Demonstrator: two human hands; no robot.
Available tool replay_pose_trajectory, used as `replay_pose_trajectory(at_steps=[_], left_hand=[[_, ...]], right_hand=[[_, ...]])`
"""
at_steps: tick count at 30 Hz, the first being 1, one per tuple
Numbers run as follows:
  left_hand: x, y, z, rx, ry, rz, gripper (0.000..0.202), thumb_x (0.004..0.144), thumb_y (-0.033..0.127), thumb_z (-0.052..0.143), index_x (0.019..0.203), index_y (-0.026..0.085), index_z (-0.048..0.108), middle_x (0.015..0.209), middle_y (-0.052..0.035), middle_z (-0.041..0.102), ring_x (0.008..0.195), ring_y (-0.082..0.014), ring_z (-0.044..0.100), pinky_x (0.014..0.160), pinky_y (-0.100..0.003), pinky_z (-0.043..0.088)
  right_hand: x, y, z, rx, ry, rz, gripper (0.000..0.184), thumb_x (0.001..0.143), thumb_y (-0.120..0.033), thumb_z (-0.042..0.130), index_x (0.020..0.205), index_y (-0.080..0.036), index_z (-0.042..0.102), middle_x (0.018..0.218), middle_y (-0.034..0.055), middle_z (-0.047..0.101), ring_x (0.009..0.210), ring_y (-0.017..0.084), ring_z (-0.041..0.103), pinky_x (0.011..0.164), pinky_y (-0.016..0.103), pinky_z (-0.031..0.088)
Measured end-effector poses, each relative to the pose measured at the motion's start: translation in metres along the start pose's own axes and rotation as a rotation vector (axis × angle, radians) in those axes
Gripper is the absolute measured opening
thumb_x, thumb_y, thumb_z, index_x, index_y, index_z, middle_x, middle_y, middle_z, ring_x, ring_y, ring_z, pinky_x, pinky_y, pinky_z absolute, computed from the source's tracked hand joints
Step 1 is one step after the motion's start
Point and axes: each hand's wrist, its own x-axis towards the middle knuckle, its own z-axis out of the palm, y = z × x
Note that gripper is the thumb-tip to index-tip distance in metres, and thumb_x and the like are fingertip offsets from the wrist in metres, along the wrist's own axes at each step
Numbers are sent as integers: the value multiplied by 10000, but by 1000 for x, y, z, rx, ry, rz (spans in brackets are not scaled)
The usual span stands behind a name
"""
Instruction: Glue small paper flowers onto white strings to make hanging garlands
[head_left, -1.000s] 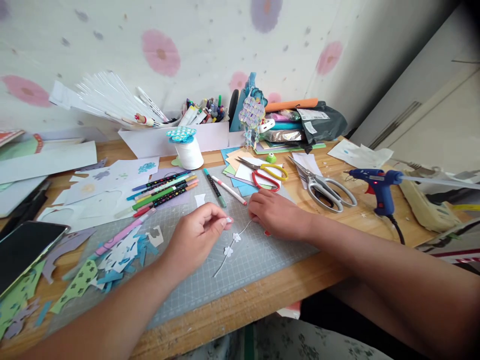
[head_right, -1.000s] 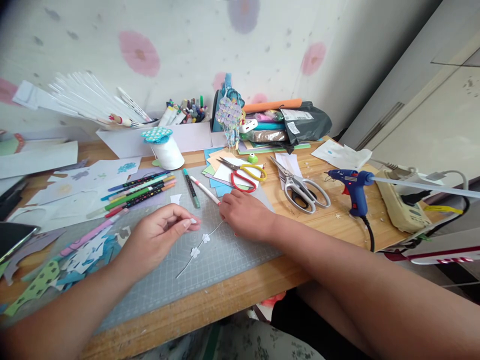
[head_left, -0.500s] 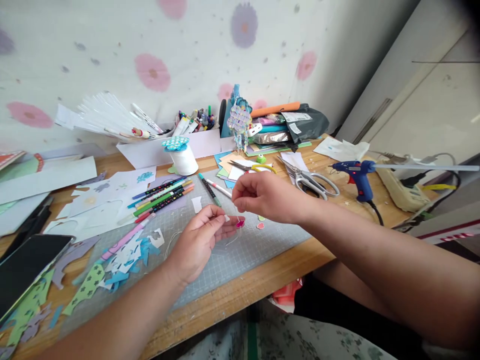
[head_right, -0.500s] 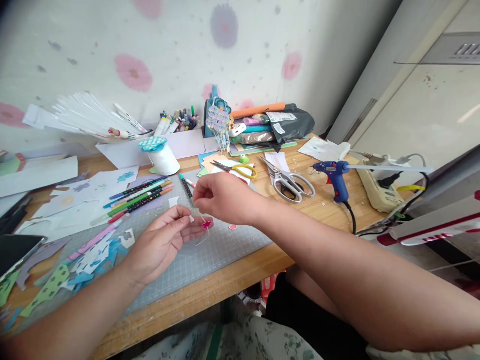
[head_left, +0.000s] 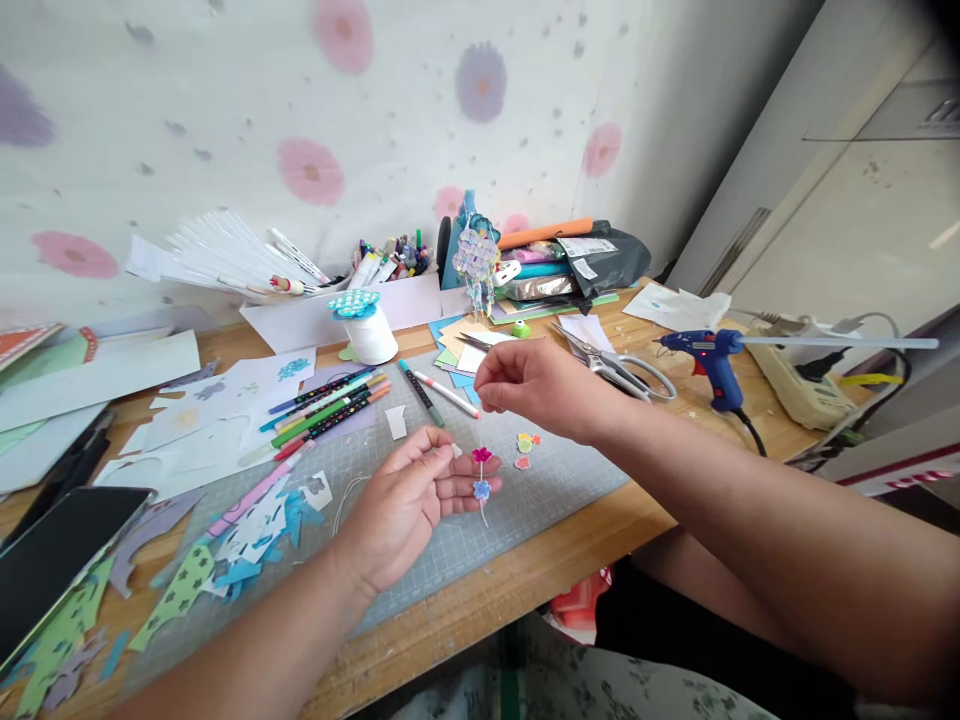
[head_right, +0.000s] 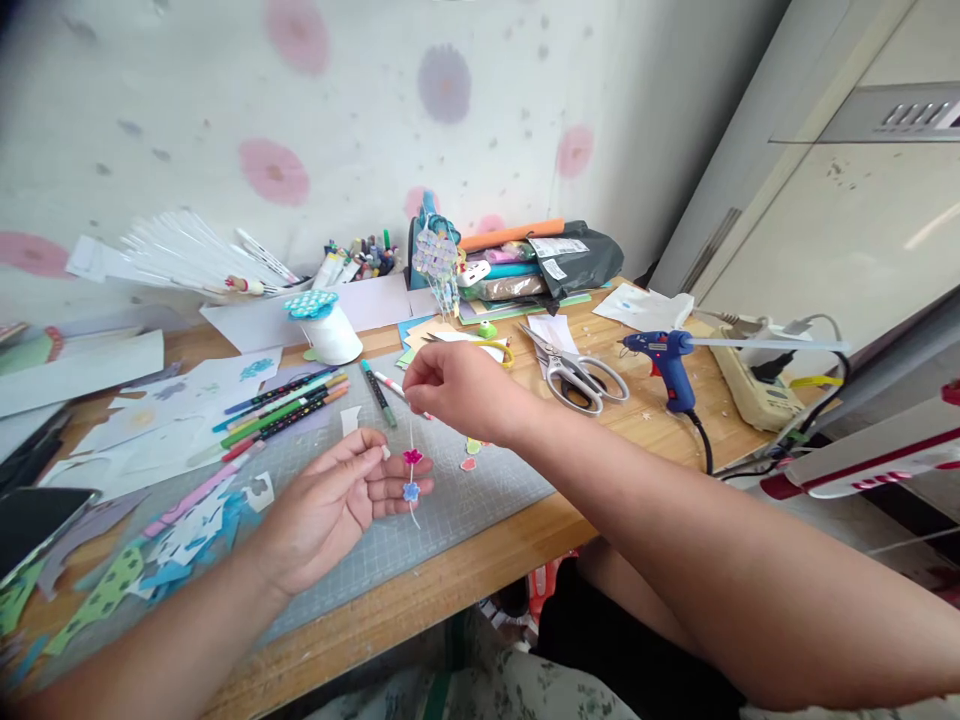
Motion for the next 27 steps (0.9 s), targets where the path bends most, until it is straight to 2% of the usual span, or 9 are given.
replay_pose_trajectory(at_steps=[5,10,13,17,19,24,27], left_hand=[[0,3,-3,102,70,5,129,881,286,523,856,212,421,823,-52,731,769,-236,727,632,-290,511],[8,16,-17,343,245,159,160,843,318,551,808,202,447,719,22,673,616,-172,699,547,-234,466],[15,22,-27,436,318,154,152,839,334,531,815,207,450,701,34,656,569,-154,675,518,-228,449],[19,25,-34,565,284,15,135,830,324,505,799,213,434,711,30,663,526,-134,634,506,-237,446],[20,25,-35,651,265,-7,134,827,327,492,789,216,426,732,21,675,515,-129,614,497,-239,439],[20,23,-37,989,223,42,134,831,348,455,775,226,447,776,22,701,458,-122,548,487,-260,412],[20,26,-41,1248,236,114,112,824,320,451,761,233,484,737,38,691,517,-144,558,538,-276,389]], right_hand=[[2,7,4,-8,2,-7,44,732,-130,600,742,-167,577,637,-27,569,578,95,496,526,227,396],[8,23,13,-55,-10,-63,24,762,-154,599,763,-166,578,665,-25,565,605,97,503,562,233,407],[13,32,17,-166,-14,-49,28,764,-136,599,752,-160,595,666,-17,583,612,100,518,580,236,411],[18,43,15,-351,-47,-51,63,758,-117,600,754,-164,640,674,-12,610,618,104,526,580,233,397],[19,47,13,-420,-91,-50,88,752,-108,600,766,-167,663,697,-7,635,630,105,538,584,229,396],[18,56,8,-556,-216,-26,172,762,-95,576,843,-180,702,772,8,697,666,118,580,589,225,395],[16,60,0,-655,-240,-48,168,785,-108,574,852,-179,712,838,32,706,734,143,600,658,245,418]])
